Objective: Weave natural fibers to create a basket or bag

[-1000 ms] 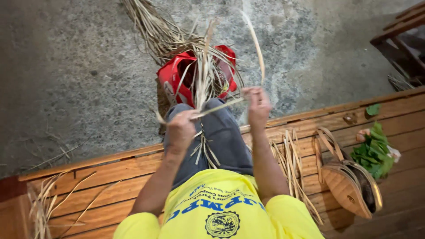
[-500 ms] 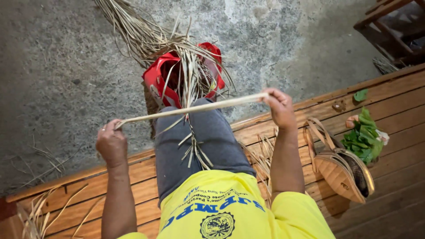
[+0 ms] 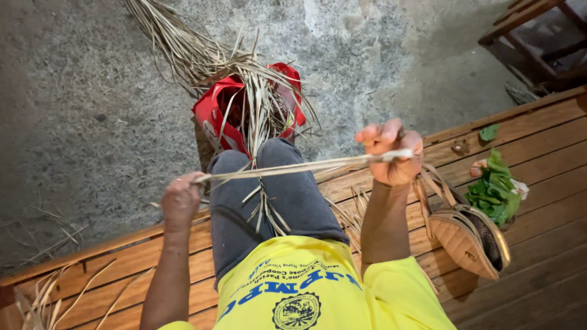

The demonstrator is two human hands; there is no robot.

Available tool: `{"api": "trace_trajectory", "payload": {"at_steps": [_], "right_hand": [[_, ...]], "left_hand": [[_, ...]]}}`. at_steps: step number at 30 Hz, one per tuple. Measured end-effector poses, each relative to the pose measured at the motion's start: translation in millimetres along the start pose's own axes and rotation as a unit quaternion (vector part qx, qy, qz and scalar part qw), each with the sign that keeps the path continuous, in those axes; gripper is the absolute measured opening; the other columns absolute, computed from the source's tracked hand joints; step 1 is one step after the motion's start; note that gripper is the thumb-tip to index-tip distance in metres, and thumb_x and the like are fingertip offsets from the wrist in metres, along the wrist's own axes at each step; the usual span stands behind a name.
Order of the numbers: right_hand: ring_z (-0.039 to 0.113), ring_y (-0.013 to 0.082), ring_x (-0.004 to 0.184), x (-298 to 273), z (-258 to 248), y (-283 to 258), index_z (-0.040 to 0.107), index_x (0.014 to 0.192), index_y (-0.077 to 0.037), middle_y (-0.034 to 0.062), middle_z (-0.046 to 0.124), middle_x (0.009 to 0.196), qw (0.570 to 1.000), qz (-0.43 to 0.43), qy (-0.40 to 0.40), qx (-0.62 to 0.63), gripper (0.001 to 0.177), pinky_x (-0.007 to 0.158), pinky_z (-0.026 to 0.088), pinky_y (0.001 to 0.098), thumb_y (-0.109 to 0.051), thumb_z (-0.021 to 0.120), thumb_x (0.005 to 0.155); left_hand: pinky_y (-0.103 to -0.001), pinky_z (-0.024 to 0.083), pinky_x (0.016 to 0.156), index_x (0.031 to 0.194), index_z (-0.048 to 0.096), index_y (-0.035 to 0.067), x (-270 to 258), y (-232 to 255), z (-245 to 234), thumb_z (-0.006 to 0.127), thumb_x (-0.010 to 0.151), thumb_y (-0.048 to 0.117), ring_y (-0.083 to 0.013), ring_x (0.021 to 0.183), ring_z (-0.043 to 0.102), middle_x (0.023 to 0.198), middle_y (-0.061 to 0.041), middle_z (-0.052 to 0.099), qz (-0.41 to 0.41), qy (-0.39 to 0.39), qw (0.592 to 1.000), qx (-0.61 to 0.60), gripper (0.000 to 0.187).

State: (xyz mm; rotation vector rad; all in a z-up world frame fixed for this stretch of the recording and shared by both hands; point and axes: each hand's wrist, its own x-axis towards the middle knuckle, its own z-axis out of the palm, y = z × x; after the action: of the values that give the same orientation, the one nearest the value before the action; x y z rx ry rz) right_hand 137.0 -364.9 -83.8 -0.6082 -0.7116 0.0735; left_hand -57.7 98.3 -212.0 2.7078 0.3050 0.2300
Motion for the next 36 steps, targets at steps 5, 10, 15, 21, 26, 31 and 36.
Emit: {"api": "trace_trajectory", "payload": {"at_steps": [5,10,15,21,26,31,36], "right_hand": [[0.066,0.0167,0.094,13.1,6.8,-3.4,0.059,0.112,-0.022,-0.001,0.058,0.11,0.991,-0.006,0.065,0.115,0.009,0.08,0.051,0.0341,-0.026,0.06,0.105],[0.06,0.0222,0.045,47.2,84.7,9.5,0.051,0.099,-0.008,0.0216,0.058,0.079,0.981,0.021,0.157,-0.113,0.027,0.039,0.051,0.0291,0.012,0.065,0.087],[0.072,0.0223,0.057,42.3,142.5,32.4,0.052,0.1,0.002,0.0263,0.073,0.086,0.951,0.146,0.108,-0.252,0.029,0.047,0.059,0.0279,0.015,0.071,0.083],[0.077,0.0221,0.075,26.8,156.8,48.6,0.05,0.118,0.006,0.0213,0.075,0.095,0.915,0.209,0.001,-0.344,0.037,0.061,0.063,0.0272,0.013,0.07,0.088],[0.079,0.0223,0.076,20.6,138.7,52.1,0.055,0.117,0.008,0.02,0.078,0.094,0.896,0.161,-0.091,-0.404,0.038,0.067,0.065,0.0327,0.01,0.076,0.085],[0.079,0.0227,0.079,34.9,156.2,49.5,0.059,0.118,0.009,0.0182,0.078,0.091,0.89,0.145,-0.106,-0.418,0.038,0.071,0.064,0.0367,0.008,0.078,0.085],[0.076,0.0246,0.078,42.8,169.7,45.7,0.068,0.119,0.004,0.0096,0.077,0.082,0.861,0.132,-0.138,-0.471,0.034,0.08,0.061,0.038,-0.008,0.078,0.089]], "left_hand": [[-0.038,0.059,0.089,0.101,0.077,0.029,-15.2,19.8,38.7,0.07,0.089,0.013,-0.0254,0.092,0.075,0.093,0.002,0.078,0.018,-0.041,0.99,-0.134,0.022],[-0.043,0.059,0.09,0.109,0.076,0.025,9.1,72.8,-34.7,0.077,0.087,0.019,-0.0298,0.098,0.074,0.1,-0.004,0.075,0.017,-0.036,0.992,-0.123,0.023],[-0.038,0.056,0.091,0.104,0.078,0.026,35.6,180.4,-133.9,0.075,0.093,0.012,-0.0269,0.098,0.074,0.095,-0.002,0.073,0.018,0.091,0.957,-0.274,0.018],[-0.033,0.06,0.083,0.103,0.08,0.021,43.0,235.7,-148.6,0.085,0.085,0.019,-0.0226,0.085,0.075,0.092,-0.002,0.074,0.123,0.123,0.901,-0.398,0.018],[-0.03,0.06,0.077,0.096,0.079,0.018,42.0,237.6,-143.1,0.081,0.09,0.015,-0.0213,0.082,0.075,0.089,-0.002,0.075,0.121,0.106,0.9,-0.404,0.007],[-0.038,0.059,0.07,0.095,0.075,0.013,43.3,238.2,-143.6,0.075,0.09,0.011,-0.0281,0.078,0.073,0.086,-0.007,0.071,0.191,0.158,0.903,-0.351,0.005],[-0.039,0.058,0.07,0.088,0.075,0.01,45.8,232.6,-130.0,0.073,0.088,0.011,-0.0304,0.073,0.07,0.085,-0.01,0.071,0.223,0.194,0.873,-0.388,0.002]]}}
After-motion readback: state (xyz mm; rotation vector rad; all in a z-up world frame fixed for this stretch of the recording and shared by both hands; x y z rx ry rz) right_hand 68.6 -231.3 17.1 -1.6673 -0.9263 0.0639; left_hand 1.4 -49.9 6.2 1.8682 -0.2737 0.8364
